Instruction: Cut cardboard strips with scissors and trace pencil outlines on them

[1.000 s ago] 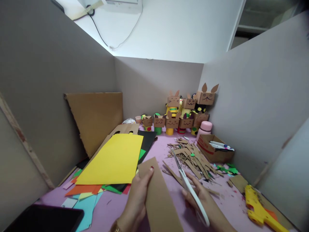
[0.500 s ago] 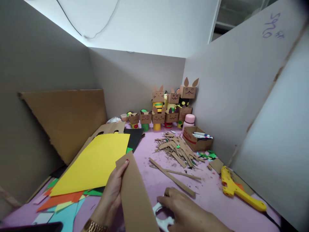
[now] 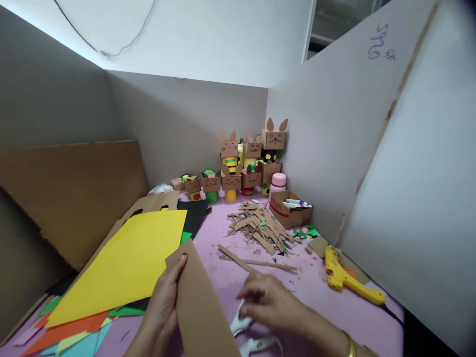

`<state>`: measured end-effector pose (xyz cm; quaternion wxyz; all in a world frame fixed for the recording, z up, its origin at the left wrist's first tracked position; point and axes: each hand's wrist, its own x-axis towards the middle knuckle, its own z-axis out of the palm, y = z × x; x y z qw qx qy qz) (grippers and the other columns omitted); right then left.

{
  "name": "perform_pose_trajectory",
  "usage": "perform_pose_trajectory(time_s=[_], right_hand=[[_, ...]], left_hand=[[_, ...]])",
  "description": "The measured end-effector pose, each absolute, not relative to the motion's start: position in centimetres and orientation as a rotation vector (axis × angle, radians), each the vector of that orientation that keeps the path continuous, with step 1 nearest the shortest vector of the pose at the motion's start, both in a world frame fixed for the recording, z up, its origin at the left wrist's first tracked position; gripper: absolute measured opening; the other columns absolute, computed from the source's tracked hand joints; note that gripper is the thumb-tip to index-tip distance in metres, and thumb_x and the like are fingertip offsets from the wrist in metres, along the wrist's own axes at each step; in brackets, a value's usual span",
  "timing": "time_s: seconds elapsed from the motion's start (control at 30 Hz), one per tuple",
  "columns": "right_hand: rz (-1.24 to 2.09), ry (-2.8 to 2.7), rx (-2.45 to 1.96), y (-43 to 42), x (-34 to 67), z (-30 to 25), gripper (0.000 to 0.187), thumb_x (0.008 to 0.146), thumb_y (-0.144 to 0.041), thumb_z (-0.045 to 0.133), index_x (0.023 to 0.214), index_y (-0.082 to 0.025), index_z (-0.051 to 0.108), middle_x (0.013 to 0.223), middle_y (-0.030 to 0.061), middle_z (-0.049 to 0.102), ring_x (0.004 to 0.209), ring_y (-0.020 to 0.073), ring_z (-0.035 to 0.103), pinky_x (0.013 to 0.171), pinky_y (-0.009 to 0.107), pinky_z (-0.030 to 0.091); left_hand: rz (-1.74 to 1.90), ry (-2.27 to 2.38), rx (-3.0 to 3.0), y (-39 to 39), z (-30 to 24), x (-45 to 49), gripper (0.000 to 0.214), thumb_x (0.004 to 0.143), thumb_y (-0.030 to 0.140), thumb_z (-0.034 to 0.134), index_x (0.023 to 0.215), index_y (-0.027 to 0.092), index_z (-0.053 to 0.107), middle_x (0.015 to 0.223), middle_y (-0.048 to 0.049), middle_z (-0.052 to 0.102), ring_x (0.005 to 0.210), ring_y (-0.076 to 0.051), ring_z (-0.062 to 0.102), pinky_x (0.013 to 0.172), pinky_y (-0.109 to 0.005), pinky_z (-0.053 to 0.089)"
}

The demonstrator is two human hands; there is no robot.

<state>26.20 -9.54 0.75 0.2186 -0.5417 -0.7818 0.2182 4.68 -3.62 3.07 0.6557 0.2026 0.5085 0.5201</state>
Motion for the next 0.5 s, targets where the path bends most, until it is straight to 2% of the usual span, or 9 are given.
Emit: perform_pose_trajectory(time_s=[0.03,0.1,0.17,0.23,0.33,0.43,0.5], right_hand=[[0.477,-2.070,-1.636,-9.2,26.4,0.8,0.016,0.080,-0.023,0.059,0.093,-0.021,0.068,0.089,0.0014,0.065,0.083,0.0141,0.060,0.073,0.020,0.043],[0.312,-1.956,-1.814,-8.7,26.9,0.9,0.016,0.081,-0.023,0.056,0.093,-0.017,0.066,0.095,0.0085,0.064,0.090,0.0216,0.059,0.076,0.029,0.043],[0.237,-1.937,-1.906,-8.3,27.6,1.0,0.027,0.074,-0.028,0.064,0.097,-0.013,0.063,0.104,0.0154,0.061,0.098,0.0302,0.056,0.077,0.036,0.042],[0.192,-1.952,-1.966,-8.0,28.2,0.8,0.038,0.065,-0.031,0.072,0.097,-0.012,0.063,0.107,0.0183,0.061,0.101,0.0349,0.053,0.078,0.039,0.042],[0.161,-1.983,-2.007,-7.6,28.9,0.4,0.033,0.065,-0.026,0.072,0.093,-0.011,0.064,0.103,0.0182,0.063,0.100,0.0344,0.054,0.081,0.039,0.041],[0.153,-1.997,-1.998,-7.3,29.1,0.0,0.015,0.074,-0.013,0.061,0.088,-0.012,0.066,0.096,0.0162,0.067,0.094,0.0291,0.059,0.077,0.033,0.041],[0.158,-1.980,-1.977,-7.1,29.1,-0.2,0.015,0.077,-0.008,0.054,0.082,-0.014,0.066,0.091,0.0148,0.069,0.088,0.0266,0.061,0.072,0.031,0.041]], left_hand=[[1.183,1.152,0.464,-3.6,3.0,4.7,0.018,0.076,0.025,0.063,0.090,0.015,0.061,0.051,-0.0043,0.065,0.037,-0.022,0.060,0.037,-0.034,0.050],[1.188,1.149,0.472,-3.5,3.0,4.6,0.019,0.076,0.026,0.063,0.091,0.015,0.061,0.050,-0.0047,0.065,0.037,-0.023,0.060,0.037,-0.035,0.050],[1.186,1.141,0.477,-3.5,2.9,4.6,0.021,0.075,0.026,0.064,0.093,0.015,0.061,0.051,-0.0051,0.065,0.038,-0.024,0.061,0.038,-0.036,0.050],[1.178,1.137,0.476,-3.5,2.8,4.6,0.023,0.075,0.027,0.064,0.095,0.015,0.061,0.052,-0.0057,0.066,0.039,-0.024,0.061,0.038,-0.037,0.051],[1.171,1.138,0.470,-3.6,2.8,4.5,0.025,0.075,0.028,0.064,0.096,0.015,0.061,0.051,-0.0060,0.066,0.038,-0.025,0.061,0.038,-0.038,0.051],[1.173,1.135,0.470,-3.6,2.7,4.5,0.026,0.075,0.028,0.064,0.097,0.014,0.061,0.051,-0.0059,0.066,0.039,-0.024,0.061,0.039,-0.037,0.051],[1.168,1.130,0.472,-3.6,2.7,4.5,0.027,0.075,0.027,0.064,0.098,0.014,0.061,0.052,-0.0065,0.066,0.040,-0.024,0.061,0.040,-0.037,0.052]])
